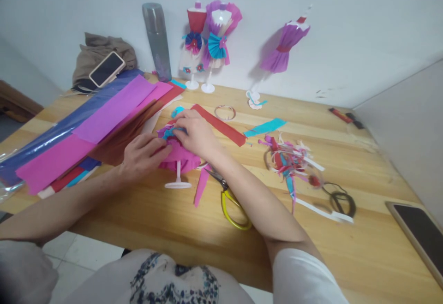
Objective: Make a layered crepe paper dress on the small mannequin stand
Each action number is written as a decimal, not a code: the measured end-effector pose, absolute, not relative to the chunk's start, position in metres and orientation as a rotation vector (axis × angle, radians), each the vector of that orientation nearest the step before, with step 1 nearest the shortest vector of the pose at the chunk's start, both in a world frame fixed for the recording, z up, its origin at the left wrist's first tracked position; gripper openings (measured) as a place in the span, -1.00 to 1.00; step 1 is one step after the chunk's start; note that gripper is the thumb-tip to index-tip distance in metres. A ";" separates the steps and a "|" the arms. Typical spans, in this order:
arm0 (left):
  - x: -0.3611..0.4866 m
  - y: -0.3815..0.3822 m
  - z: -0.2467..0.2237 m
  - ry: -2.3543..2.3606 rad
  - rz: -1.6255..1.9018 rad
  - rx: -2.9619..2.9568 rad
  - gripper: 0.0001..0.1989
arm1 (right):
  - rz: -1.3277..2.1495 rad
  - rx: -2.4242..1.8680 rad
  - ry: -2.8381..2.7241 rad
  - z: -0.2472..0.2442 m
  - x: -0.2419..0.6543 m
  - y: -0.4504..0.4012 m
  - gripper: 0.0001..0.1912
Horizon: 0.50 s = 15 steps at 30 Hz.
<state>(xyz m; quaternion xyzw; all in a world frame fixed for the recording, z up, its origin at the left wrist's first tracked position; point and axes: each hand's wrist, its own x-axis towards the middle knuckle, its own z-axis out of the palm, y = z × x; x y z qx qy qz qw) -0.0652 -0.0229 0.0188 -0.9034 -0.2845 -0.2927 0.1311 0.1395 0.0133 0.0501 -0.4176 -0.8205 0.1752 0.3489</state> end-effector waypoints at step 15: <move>-0.058 -0.009 0.026 -0.699 -1.138 -2.597 -0.80 | 0.535 -0.994 -2.196 0.056 0.145 0.010 -0.79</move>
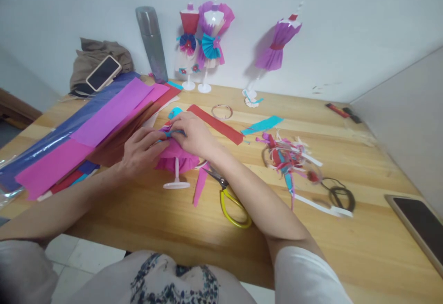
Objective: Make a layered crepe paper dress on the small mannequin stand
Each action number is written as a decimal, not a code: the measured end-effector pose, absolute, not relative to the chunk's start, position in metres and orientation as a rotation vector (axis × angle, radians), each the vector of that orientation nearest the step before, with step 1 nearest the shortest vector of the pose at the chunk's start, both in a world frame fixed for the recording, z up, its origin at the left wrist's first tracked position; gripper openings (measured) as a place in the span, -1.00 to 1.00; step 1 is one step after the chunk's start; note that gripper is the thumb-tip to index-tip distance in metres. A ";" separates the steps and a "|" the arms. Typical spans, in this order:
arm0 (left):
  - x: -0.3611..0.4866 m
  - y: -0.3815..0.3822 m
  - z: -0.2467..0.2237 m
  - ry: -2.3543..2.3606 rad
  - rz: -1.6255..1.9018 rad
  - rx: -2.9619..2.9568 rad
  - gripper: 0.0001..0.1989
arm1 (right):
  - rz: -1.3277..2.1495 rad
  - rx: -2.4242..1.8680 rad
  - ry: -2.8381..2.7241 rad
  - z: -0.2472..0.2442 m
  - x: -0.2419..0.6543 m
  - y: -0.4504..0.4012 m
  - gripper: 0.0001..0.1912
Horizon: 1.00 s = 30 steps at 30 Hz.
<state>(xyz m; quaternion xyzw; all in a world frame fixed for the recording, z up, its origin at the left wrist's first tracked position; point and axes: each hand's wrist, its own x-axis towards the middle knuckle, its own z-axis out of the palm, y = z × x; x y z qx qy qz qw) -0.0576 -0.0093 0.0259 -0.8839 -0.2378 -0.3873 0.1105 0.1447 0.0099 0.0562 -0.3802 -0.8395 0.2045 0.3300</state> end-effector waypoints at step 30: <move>-0.055 -0.017 0.011 -0.901 -1.214 -2.459 -0.76 | 0.562 -0.710 -2.359 0.075 0.163 -0.003 -0.74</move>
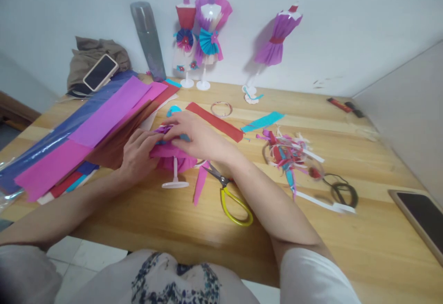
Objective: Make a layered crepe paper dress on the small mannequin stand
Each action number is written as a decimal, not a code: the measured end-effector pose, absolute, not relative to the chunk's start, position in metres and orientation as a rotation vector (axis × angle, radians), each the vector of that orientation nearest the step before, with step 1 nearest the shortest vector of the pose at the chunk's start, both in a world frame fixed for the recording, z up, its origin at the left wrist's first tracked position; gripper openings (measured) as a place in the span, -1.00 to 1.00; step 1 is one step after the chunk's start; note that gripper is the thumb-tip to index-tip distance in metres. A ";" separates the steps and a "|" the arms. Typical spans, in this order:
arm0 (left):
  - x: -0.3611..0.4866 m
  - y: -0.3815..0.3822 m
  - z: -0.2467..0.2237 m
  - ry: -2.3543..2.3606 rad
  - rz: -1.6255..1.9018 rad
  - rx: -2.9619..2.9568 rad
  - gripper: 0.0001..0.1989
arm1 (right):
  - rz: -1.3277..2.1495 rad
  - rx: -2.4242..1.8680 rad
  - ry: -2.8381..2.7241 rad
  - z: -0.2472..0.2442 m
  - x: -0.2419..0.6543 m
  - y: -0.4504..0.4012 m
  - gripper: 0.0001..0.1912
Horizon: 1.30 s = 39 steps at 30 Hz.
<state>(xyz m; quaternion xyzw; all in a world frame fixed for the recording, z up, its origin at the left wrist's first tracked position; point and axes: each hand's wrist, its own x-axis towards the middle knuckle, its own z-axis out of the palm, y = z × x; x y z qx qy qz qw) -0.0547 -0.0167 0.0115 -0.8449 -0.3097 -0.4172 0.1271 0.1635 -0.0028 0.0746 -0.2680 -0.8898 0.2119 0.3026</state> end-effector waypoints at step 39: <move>-0.050 -0.019 0.033 -0.664 -0.916 -2.516 -0.95 | 0.498 -1.428 -2.275 0.090 0.160 -0.010 -0.70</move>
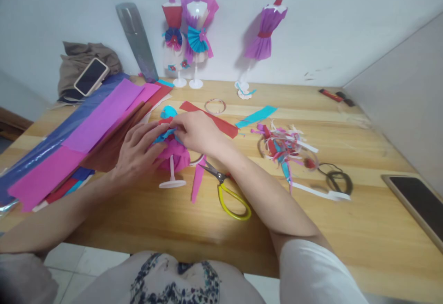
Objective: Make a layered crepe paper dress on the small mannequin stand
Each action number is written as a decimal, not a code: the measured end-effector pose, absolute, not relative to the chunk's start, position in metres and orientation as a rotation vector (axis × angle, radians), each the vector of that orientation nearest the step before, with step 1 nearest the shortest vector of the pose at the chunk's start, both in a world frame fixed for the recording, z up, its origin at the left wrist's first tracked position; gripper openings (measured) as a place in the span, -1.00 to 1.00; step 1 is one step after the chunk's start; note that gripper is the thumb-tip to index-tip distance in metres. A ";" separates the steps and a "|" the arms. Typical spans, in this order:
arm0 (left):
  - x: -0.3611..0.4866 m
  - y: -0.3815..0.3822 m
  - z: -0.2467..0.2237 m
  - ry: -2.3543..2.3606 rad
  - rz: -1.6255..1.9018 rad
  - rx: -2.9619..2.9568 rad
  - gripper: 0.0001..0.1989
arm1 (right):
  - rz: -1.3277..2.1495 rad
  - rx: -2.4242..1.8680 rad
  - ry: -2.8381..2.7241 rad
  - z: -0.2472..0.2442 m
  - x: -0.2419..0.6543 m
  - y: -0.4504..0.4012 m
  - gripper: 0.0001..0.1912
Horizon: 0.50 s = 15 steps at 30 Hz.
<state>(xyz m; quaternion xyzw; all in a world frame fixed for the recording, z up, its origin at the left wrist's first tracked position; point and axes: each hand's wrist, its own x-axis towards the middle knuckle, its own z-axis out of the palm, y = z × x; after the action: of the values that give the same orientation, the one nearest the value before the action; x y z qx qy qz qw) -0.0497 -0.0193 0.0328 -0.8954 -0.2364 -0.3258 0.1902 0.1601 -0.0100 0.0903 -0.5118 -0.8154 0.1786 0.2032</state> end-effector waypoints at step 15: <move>-0.038 -0.025 0.024 -0.741 -0.961 -2.355 -0.87 | 0.579 -1.402 -2.332 0.089 0.162 -0.011 -0.67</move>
<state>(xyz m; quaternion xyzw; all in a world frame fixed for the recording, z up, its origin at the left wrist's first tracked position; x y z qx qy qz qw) -0.0377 -0.0250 0.0240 -0.8621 -0.2712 -0.3519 0.2437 0.1621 -0.0111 0.0892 -0.4957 -0.8248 0.2048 0.1787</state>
